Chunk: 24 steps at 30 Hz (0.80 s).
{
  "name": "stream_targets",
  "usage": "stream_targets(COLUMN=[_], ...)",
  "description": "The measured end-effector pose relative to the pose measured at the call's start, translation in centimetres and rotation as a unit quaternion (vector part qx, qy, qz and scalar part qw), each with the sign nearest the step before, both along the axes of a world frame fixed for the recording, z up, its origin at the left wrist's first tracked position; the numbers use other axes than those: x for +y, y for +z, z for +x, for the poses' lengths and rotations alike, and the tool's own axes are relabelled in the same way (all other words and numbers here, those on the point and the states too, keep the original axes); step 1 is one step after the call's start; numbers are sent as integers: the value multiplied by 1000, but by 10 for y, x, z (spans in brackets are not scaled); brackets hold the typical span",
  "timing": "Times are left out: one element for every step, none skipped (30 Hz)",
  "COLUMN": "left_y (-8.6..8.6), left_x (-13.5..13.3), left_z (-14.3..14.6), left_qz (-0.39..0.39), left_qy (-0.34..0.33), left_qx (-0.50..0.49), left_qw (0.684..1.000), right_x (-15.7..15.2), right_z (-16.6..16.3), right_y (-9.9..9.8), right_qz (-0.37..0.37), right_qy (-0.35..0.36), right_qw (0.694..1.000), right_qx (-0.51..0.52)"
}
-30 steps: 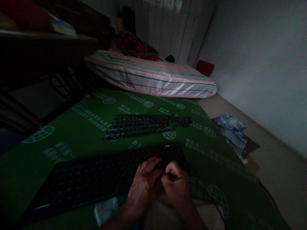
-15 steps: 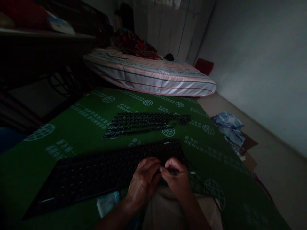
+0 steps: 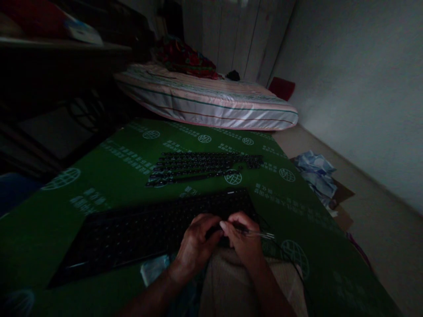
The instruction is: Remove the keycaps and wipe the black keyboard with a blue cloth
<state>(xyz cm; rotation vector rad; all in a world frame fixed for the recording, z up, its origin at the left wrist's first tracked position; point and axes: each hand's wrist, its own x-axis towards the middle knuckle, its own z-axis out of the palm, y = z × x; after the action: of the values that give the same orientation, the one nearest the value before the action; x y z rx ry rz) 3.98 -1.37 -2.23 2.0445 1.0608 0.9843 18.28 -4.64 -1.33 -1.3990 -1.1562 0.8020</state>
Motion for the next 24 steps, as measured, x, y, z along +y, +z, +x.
stream_targets(left_y=[-1,-2,-3,-3,-3,-2,-2,-1,0,0,1,1,0,0,-1,-1,-2,-2,-1,-1,-1,-1,-1,-1], left_x=[0,0,0,1,1,1,1,2,2,2,2,3,3,3,3,3,3,3,3,3,2,2,2,2], left_z=[0,-1,-1,-1,-2,-2,-2,-2,-2,-2,-3,-3,-3,-4,-4,-4,-4,-4,-5,-5,-5,-5,-5,-5], left_qz=[-13,-28,-43,-58,-70,-79,-84,-89,-93,-95,-97,-99,-100,-101,-103,-105,-107,-109,-112,-116,-119,-122,-124,-125], left_qy=[11,23,34,44,51,57,63,66,69,71,72,70,68,66,64,63,64,66,69,71,75,77,80,82], left_qx=[-15,-33,-50,-66,-78,-88,-97,-105,-113,-122,-132,-141,-150,-158,-163,-166,-166,-167,-166,-166,-167,-166,-166,-167], left_qw=[1000,999,997,995,993,991,990,988,987,985,984,982,981,980,979,979,978,978,977,977,976,975,975,975], right_x=[0,0,0,0,0,0,0,0,0,0,-1,-1,-1,-2,-2,-2,-2,-3,-3,-3,-4,-4,-5,-5], right_z=[0,1,2,3,4,5,5,5,5,5,5,4,4,4,4,4,4,5,6,7,8,9,10,11], right_y=[-2,-3,-4,-5,-6,-6,-6,-5,-5,-4,-2,-1,1,3,4,6,8,10,12,14,16,17,17,17], right_qz=[9,16,21,22,19,13,6,-3,-10,-14,-14,-9,-3,6,14,19,19,15,8,2,0,5,20,45], right_qy=[-4,-11,-19,-29,-38,-44,-47,-48,-46,-44,-40,-36,-30,-23,-18,-14,-14,-18,-26,-34,-41,-44,-43,-33], right_qw=[1000,999,998,996,995,993,992,991,990,990,990,990,991,991,991,991,991,991,991,991,993,995,997,998], right_qx=[19,39,58,77,94,108,118,126,130,134,135,135,132,130,129,130,133,135,134,128,114,93,61,20])
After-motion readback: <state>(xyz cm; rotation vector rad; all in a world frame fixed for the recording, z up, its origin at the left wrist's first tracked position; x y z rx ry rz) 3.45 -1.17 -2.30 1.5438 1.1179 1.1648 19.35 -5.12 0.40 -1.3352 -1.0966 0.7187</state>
